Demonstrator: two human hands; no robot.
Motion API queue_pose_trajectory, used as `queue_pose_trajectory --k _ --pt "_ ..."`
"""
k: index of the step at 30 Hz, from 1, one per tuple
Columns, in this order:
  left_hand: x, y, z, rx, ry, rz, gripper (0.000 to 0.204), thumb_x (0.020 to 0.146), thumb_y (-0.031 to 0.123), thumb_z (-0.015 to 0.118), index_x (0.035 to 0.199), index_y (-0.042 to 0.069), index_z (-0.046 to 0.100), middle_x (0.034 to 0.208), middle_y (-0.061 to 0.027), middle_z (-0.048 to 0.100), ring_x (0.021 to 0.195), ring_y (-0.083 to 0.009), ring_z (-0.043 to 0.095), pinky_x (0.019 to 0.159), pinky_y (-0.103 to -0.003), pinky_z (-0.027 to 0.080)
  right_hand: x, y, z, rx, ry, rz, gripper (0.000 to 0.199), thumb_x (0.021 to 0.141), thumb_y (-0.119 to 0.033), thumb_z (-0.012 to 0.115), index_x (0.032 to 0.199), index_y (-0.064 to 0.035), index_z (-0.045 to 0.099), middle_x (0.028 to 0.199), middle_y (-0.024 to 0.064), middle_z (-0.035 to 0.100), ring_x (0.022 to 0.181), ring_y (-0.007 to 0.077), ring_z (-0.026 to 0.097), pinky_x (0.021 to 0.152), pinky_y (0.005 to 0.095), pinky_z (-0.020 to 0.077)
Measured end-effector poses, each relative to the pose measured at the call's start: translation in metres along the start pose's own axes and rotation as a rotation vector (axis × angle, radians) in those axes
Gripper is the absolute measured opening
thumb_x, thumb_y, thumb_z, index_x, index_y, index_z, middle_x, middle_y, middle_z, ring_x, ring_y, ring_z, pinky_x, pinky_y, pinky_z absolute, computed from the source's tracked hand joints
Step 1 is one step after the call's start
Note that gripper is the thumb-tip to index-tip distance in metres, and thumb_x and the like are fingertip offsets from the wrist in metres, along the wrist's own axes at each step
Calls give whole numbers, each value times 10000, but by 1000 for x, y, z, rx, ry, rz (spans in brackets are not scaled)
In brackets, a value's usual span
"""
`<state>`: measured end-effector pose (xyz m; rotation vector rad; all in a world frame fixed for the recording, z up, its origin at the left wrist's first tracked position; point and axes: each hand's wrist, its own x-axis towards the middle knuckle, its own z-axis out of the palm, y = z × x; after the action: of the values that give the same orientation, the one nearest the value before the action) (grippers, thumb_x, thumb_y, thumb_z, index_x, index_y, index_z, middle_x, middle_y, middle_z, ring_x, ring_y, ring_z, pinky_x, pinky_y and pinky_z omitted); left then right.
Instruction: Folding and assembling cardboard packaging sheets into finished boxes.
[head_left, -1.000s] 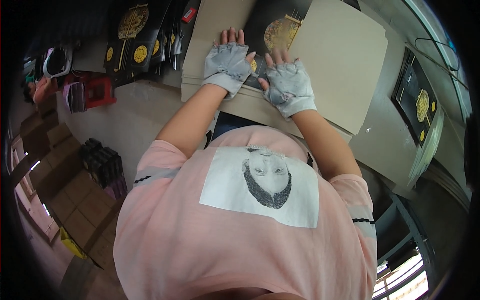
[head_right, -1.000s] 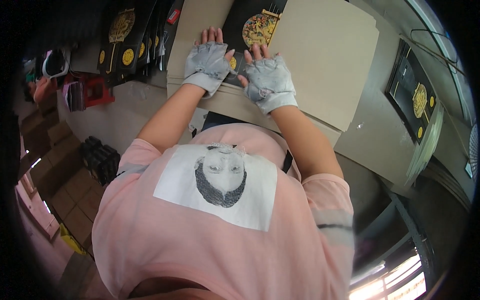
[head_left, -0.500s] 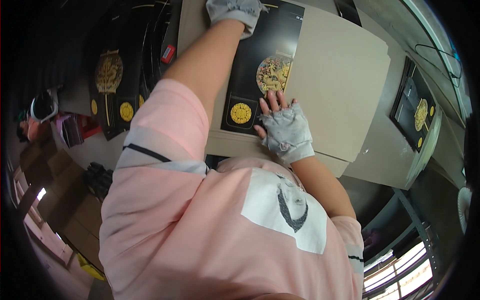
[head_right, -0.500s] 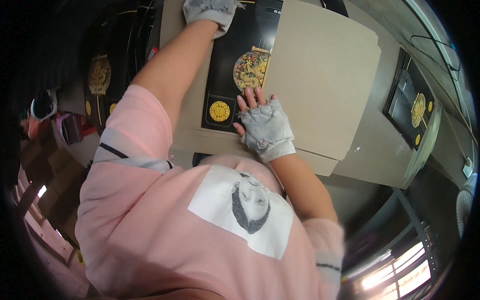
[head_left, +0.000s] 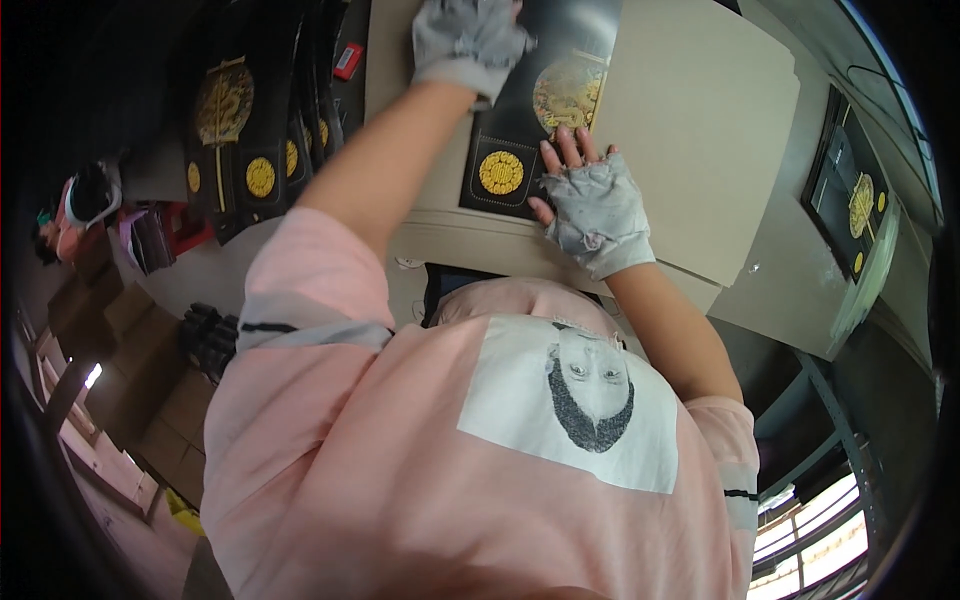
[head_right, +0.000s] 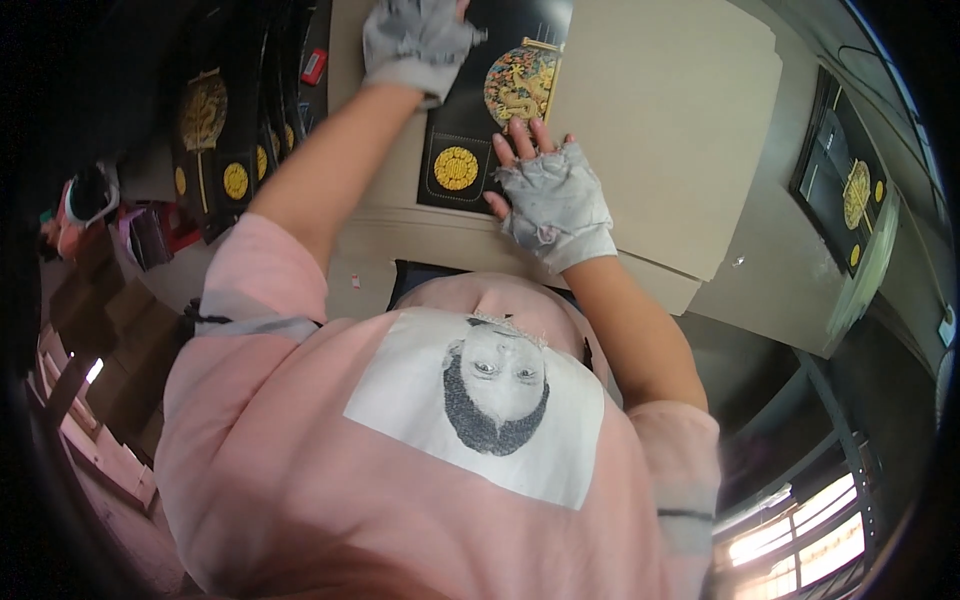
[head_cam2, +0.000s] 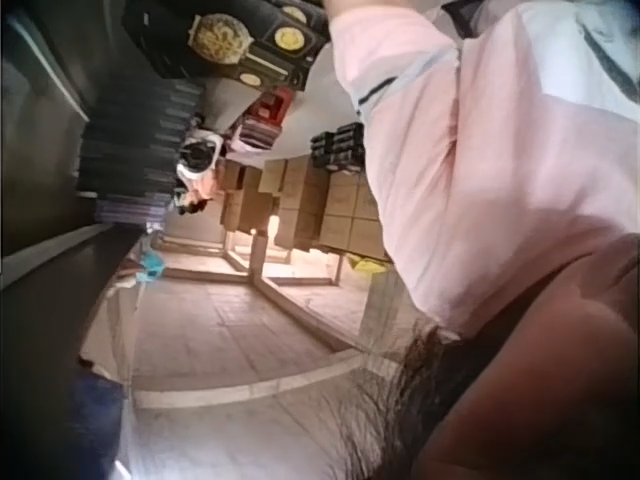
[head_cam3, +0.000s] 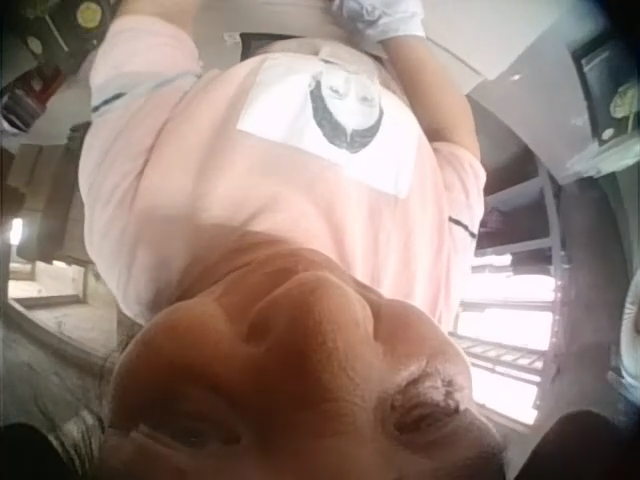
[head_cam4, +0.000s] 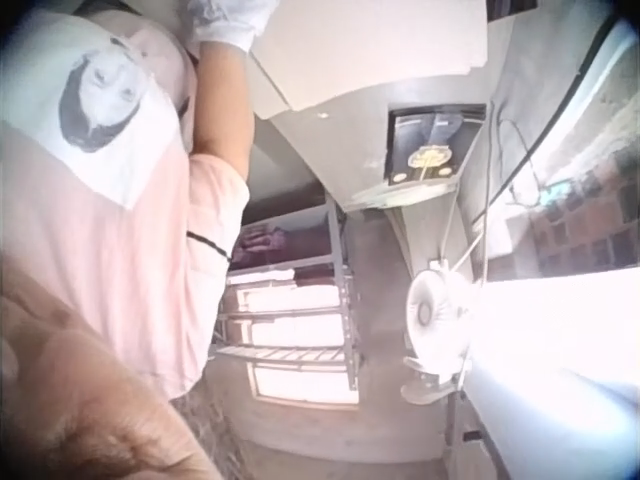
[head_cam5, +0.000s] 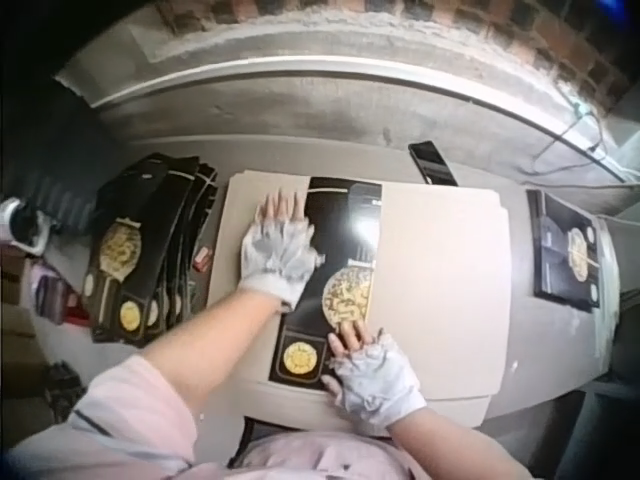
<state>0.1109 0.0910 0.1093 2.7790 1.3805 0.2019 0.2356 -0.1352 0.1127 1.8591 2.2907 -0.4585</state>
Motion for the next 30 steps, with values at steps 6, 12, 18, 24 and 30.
queue_pose_trajectory --k 6,12,18,24,30 --pt "-159 7 32 129 85 -135 695 1024 383 523 1581 20 321 1621 -233 355 1520 -428 303 1232 -522 275 -5 -2 4 -38 122 -37 716 990 -534 501 1529 -65 457 1619 179 398 1511 346 361 1179 568 315" --pt "-233 24 19 98 -101 -265 740 1020 368 530 1616 19 264 1645 -234 319 1537 -425 275 1232 -547 258 -10 -3 -1 -51 105 -13 729 983 -545 508 1541 -80 451 1638 159 389 1536 319 333 1192 571 317" --pt "-155 46 -8 -517 -155 -357 820 989 306 609 1631 2 200 1461 -295 519 1330 -488 509 1113 -498 421 -15 -3 4 -80 98 12 738 989 -547 494 1561 -84 433 1658 158 366 1540 309 333 1212 532 291" --pt "-107 -1 93 -636 53 -605 884 949 295 686 1622 -12 201 1314 -330 603 1219 -444 598 1042 -470 477 -30 -4 -25 156 107 115 670 971 -473 561 1495 -59 503 1609 189 425 1503 333 381 1202 444 326" --pt "-127 -15 98 -1342 130 -865 638 1063 144 527 1628 62 242 1499 -204 477 1122 -347 675 988 -386 544 -102 101 66 188 681 939 515 1000 -392 562 1329 -1 629 1419 232 594 1336 389 537 1135 467 426"
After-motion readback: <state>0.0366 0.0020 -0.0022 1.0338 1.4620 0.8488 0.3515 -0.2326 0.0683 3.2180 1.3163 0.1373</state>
